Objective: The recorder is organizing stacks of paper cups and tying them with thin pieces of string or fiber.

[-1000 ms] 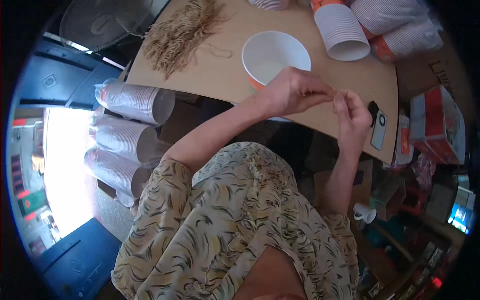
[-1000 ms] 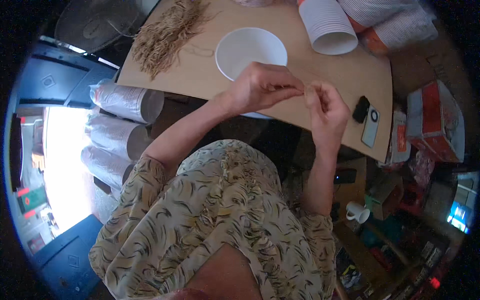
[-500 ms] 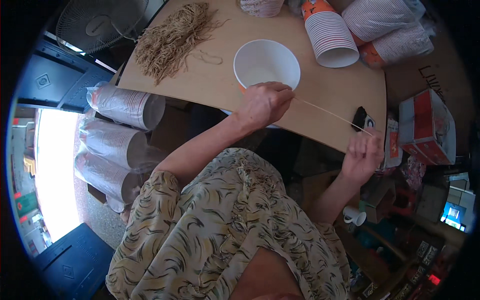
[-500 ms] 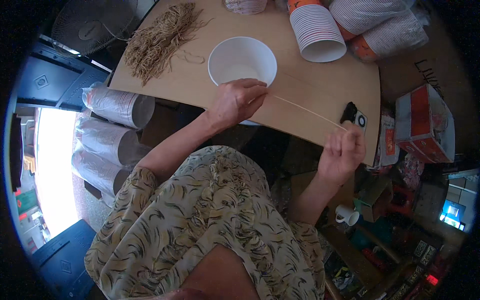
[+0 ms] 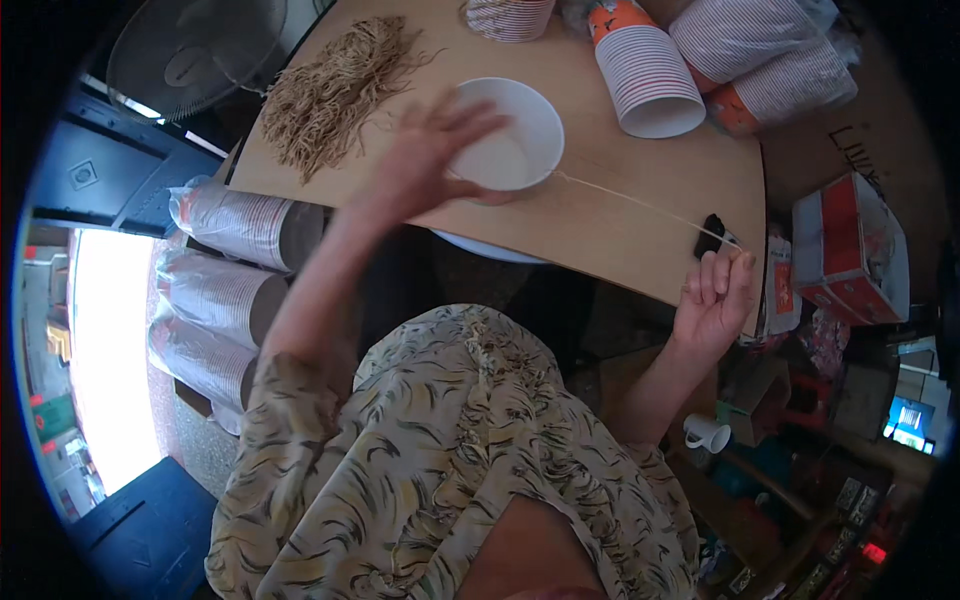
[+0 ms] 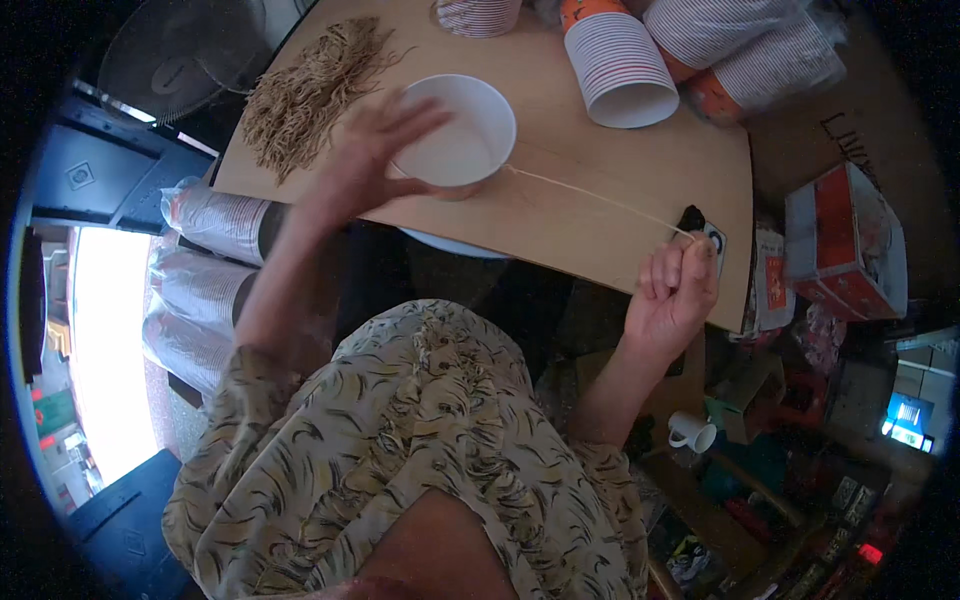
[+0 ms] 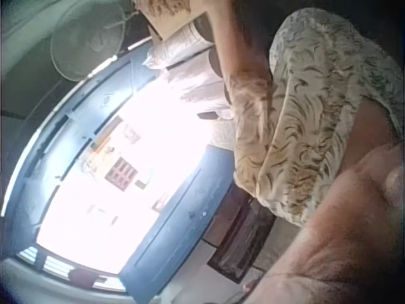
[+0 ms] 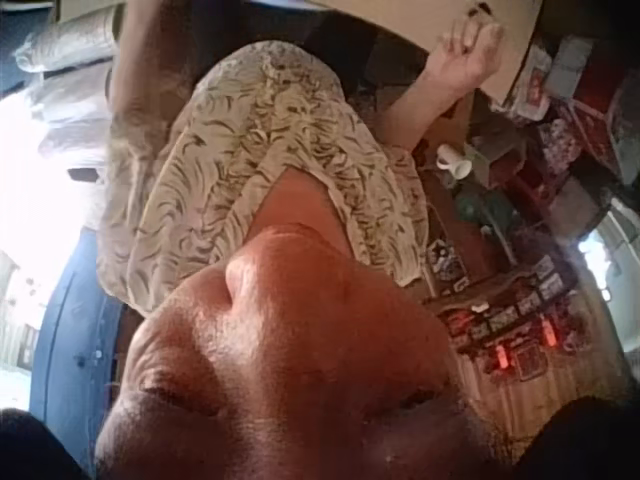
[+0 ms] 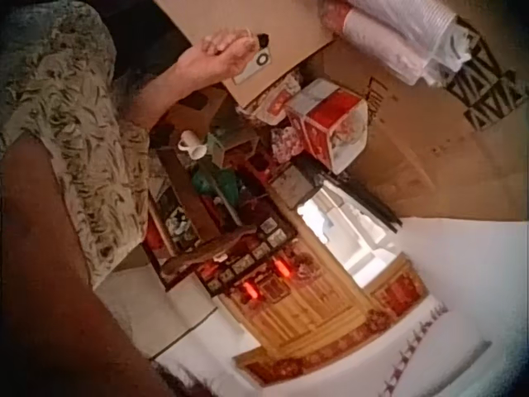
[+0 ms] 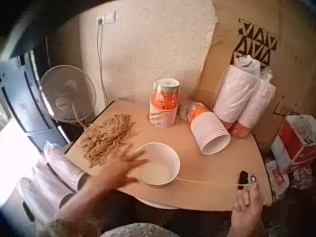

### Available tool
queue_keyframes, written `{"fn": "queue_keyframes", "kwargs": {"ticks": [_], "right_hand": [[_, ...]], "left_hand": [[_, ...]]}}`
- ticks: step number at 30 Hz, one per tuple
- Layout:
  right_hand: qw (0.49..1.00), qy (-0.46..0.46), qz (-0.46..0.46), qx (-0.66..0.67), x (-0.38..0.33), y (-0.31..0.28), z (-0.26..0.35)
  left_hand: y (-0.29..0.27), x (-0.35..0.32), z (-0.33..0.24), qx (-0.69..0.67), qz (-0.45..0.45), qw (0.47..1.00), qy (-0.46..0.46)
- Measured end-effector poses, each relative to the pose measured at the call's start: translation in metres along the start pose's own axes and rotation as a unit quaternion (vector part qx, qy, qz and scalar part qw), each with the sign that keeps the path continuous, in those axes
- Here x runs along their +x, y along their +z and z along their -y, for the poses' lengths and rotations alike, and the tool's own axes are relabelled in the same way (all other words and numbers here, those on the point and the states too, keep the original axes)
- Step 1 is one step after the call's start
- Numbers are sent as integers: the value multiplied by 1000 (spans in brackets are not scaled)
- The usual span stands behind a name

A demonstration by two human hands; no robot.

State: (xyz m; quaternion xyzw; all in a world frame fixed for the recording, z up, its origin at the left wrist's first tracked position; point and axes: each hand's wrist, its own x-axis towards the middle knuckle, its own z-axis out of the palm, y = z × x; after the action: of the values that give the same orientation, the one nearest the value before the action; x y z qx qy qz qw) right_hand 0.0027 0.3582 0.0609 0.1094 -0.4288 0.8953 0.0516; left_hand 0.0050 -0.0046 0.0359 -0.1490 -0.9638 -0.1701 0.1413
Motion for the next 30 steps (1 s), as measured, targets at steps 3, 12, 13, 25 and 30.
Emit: {"fn": "queue_keyframes", "kwargs": {"ticks": [3,12,13,25,30], "right_hand": [[1000,15,4,4,7,5,-4],[995,96,20,-11,11,58,-25],[993,112,24,-29,10,61,-27],[981,158,20,107,-1,45,-50],[975,142,-11,169,-1,37,-63]], "left_hand": [[-25,-18,55,107,85,991,-10],[42,23,-3,22,-46,986,156],[53,28,-15,-12,-43,989,143],[100,71,-66,-96,-181,978,34],[73,31,-101,-408,-132,903,-2]]}}
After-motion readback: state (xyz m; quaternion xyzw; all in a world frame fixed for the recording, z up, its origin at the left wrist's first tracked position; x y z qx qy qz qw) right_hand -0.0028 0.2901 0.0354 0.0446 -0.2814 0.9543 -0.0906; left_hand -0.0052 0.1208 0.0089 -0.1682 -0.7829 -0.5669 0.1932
